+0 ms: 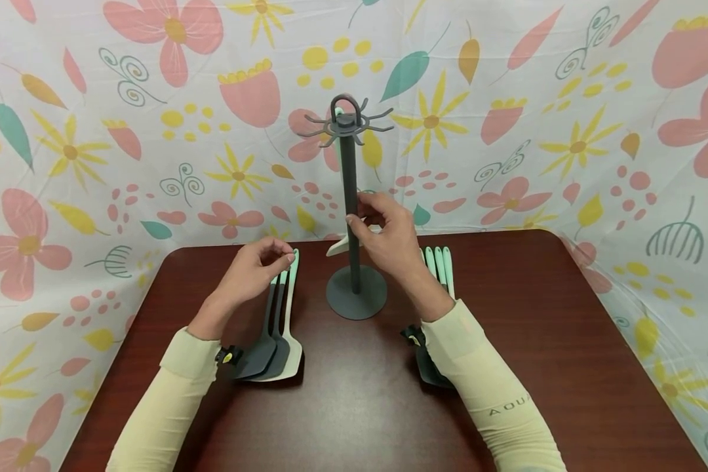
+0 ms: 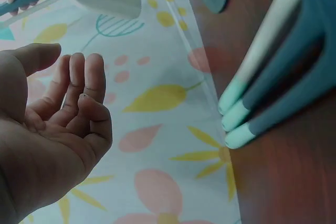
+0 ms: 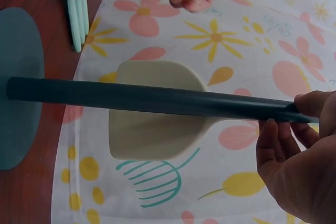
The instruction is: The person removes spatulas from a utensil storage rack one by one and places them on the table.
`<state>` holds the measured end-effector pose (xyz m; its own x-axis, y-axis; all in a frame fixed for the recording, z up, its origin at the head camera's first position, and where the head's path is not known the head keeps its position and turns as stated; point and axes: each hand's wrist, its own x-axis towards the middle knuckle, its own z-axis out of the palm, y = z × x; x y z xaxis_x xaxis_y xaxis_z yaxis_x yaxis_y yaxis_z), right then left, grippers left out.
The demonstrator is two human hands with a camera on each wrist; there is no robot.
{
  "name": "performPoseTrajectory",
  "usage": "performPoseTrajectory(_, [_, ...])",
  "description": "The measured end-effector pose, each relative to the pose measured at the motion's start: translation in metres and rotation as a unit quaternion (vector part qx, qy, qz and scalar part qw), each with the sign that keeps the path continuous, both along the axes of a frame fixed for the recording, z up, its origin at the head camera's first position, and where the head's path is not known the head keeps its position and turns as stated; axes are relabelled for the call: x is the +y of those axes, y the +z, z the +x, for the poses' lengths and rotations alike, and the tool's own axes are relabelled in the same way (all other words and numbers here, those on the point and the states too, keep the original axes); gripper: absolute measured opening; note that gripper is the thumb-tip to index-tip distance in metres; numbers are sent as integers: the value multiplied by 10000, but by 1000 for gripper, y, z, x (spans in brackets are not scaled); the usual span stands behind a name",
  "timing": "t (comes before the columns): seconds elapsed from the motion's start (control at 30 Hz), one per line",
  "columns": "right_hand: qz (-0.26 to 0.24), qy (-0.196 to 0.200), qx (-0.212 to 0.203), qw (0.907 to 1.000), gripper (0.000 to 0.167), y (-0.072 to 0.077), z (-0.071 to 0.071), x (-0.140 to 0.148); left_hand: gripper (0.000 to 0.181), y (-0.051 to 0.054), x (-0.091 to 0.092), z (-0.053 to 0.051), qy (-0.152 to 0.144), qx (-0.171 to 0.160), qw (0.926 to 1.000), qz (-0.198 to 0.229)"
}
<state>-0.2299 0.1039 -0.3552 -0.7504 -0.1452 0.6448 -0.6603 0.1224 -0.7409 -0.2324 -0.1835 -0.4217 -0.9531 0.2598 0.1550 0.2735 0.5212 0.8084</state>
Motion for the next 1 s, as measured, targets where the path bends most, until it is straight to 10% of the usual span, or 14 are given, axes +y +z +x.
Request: performPoseTrajectory(1.0, [134,-57,-72,9999,31,2,3,0,20,34,62,-35,-406,637,9924,969])
